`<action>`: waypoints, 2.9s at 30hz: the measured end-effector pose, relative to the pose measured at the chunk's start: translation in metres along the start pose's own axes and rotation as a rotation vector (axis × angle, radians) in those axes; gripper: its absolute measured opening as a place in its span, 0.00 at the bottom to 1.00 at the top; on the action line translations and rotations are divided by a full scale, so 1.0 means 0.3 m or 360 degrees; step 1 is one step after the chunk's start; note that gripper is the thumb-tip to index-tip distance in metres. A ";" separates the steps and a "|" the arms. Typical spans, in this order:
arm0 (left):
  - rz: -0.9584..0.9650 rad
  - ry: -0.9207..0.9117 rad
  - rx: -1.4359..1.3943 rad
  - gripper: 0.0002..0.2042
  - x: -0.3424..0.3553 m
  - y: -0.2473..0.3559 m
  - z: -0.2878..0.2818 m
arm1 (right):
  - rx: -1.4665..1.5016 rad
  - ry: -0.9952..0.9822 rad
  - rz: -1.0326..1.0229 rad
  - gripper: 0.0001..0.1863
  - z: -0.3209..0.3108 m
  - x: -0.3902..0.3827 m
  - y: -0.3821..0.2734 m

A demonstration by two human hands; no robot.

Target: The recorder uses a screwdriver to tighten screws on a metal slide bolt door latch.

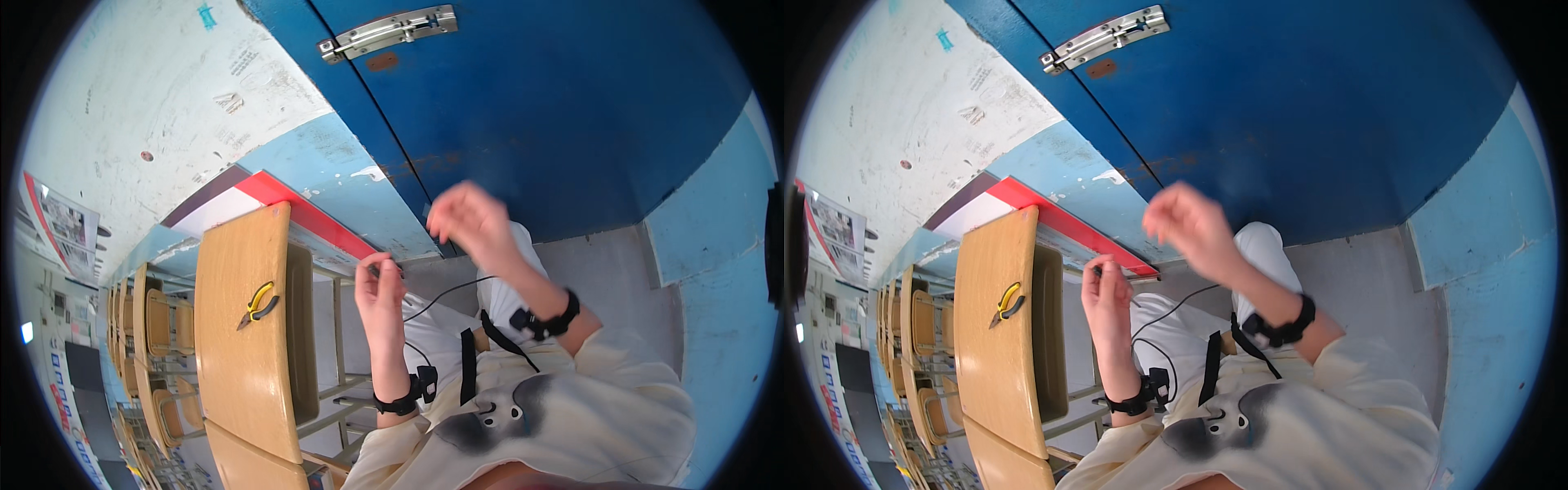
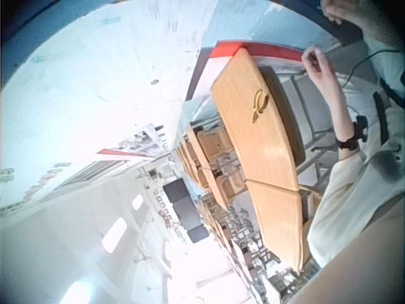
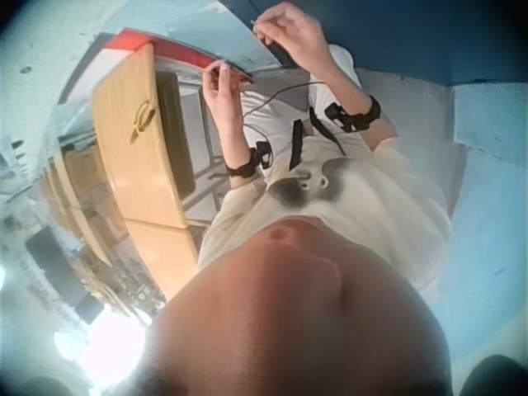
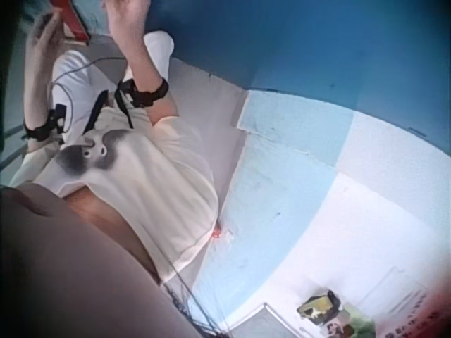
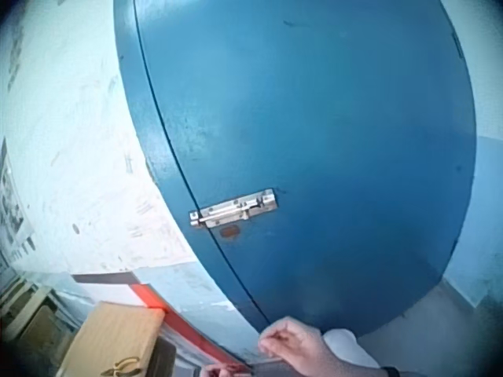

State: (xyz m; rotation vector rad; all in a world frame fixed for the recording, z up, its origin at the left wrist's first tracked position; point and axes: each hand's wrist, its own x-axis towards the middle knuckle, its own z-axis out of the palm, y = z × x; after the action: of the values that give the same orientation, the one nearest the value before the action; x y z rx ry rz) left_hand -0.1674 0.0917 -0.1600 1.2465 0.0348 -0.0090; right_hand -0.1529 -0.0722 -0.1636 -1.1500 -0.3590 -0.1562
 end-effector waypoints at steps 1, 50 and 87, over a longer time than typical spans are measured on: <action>-0.0033 0.0056 -0.0074 0.06 0.003 0.002 -0.006 | -0.0128 0.0121 -0.0154 0.05 -0.018 0.044 -0.041; -0.0236 0.0211 -0.0562 0.04 -0.081 -0.072 -0.129 | -0.1154 0.0688 -0.0796 0.07 -0.142 0.508 -0.389; 0.1347 -0.0516 0.1599 0.25 0.074 0.114 0.000 | -0.0997 0.0428 -0.0439 0.06 -0.116 0.059 -0.176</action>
State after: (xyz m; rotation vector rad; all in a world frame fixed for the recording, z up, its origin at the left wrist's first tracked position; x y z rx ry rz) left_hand -0.1444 0.1030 -0.1282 2.1551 -0.8731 0.5643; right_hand -0.1456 -0.1242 -0.1242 -1.6676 -0.2300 -0.6959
